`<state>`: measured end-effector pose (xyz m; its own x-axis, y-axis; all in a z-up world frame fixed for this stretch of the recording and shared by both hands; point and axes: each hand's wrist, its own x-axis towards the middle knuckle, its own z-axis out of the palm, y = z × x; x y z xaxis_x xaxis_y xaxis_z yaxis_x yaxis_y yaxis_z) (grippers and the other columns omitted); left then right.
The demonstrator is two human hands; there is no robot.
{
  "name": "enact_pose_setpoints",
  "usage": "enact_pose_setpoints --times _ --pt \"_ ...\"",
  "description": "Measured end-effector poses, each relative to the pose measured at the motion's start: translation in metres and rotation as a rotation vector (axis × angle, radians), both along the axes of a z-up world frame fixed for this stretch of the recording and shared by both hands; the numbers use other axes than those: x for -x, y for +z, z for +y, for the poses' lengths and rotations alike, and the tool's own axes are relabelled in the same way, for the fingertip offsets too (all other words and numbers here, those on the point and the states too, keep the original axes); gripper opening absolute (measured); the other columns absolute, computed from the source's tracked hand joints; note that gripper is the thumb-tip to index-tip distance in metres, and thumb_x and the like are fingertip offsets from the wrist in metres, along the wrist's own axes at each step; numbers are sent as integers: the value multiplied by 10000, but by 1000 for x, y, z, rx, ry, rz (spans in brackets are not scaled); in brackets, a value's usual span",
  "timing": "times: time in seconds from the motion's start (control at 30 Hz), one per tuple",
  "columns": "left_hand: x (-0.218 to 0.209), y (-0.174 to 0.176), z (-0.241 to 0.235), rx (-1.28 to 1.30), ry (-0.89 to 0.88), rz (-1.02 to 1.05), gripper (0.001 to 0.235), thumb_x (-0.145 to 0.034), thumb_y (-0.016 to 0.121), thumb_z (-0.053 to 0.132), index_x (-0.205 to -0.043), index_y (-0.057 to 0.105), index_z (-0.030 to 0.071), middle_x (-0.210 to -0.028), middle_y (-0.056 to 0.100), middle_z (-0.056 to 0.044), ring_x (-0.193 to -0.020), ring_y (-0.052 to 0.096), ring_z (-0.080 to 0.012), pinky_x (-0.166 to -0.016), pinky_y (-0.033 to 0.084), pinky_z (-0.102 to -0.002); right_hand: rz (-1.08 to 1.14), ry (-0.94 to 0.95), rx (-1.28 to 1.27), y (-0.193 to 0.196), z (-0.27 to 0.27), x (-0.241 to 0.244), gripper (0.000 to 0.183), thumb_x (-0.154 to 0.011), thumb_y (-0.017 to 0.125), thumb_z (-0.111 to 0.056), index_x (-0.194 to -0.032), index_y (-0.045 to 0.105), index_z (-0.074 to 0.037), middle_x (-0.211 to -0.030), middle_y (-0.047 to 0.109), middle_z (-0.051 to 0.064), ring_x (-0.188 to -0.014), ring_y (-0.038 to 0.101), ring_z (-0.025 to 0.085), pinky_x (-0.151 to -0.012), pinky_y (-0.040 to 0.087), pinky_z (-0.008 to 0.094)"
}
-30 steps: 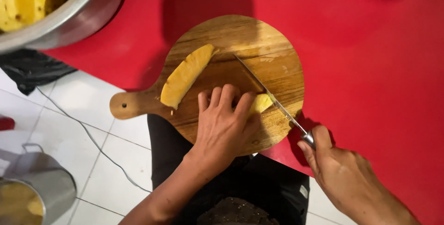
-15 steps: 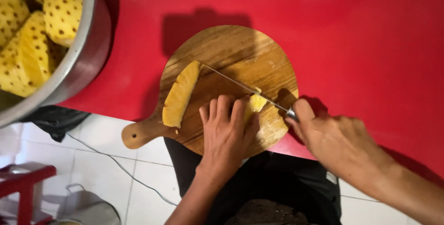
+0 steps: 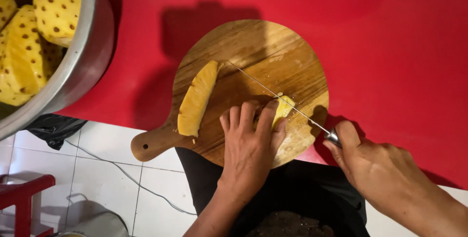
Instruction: The person cuts a peeled yellow fruit with brown spots into smaller pieces on a wooden cutting board. They use a knife to slice the fruit into strips and then dice it into cubes.
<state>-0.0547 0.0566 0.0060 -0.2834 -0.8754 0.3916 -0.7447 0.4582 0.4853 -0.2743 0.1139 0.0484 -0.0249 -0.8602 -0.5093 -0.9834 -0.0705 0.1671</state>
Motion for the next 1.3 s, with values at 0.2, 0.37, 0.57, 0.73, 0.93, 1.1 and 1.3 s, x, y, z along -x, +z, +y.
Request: enact_pose_setpoints --times 0.2,0.37,0.57,0.73,0.93,1.1,1.3 --pt "-1 -1 -3 -46 -43 9 318 -995 704 276 -1246 616 102 -1114 507 -120 -930 488 -308 -823 381 -493 32 49 -81 10 -22 -14 397 -1016 404 -616 -1101 315 -238 -520 642 -50 -497 725 321 -487 564 532" --pt "1 2 -2 -20 -6 -15 287 -956 726 256 -1173 612 105 -1066 517 -133 -888 499 -329 -801 391 -500 -130 -85 -153 13 -47 -27 393 -1043 394 -603 -1111 343 -219 -646 711 89 -633 686 482 -602 527 578" --pt "11 1 4 3 63 63 288 -932 753 178 -1028 515 47 -962 452 -146 -814 431 -317 -750 357 -459 -171 -8 25 8 -38 -9 372 -1020 448 -578 -1109 400 -220 -836 667 68 -615 725 448 -530 507 582" --pt "16 1 2 25 89 78 299 -921 760 126 -1069 517 31 -986 459 -160 -820 444 -330 -734 357 -458 -165 -82 24 17 -33 -8 373 -1032 404 -560 -1194 377 -225 -545 669 115 -523 649 467 -507 487 540" --pt "15 -1 1 -9 97 63 264 -997 687 236 -1098 538 44 -1007 465 -157 -837 455 -321 -744 365 -461 -129 -54 -94 16 -20 -2 346 -1021 422 -559 -1173 351 -256 -490 637 19 -437 639 340 -496 527 466" --pt "11 3 -2 -64 89 71 275 -994 688 257 -1118 557 50 -1022 482 -157 -841 473 -327 -731 371 -471 31 56 -68 -1 -2 7 388 -1011 399 -623 -1057 314 -247 -630 674 -63 -505 702 299 -483 532 498" --pt "10 2 -7 -76 69 41 262 -994 709 247 -1071 553 51 -966 444 -148 -805 445 -322 -689 353 -467 131 2 -232 -2 -17 1 472 -961 380 -732 -1060 276 -283 -531 675 -82 -522 720 271 -552 554 511"
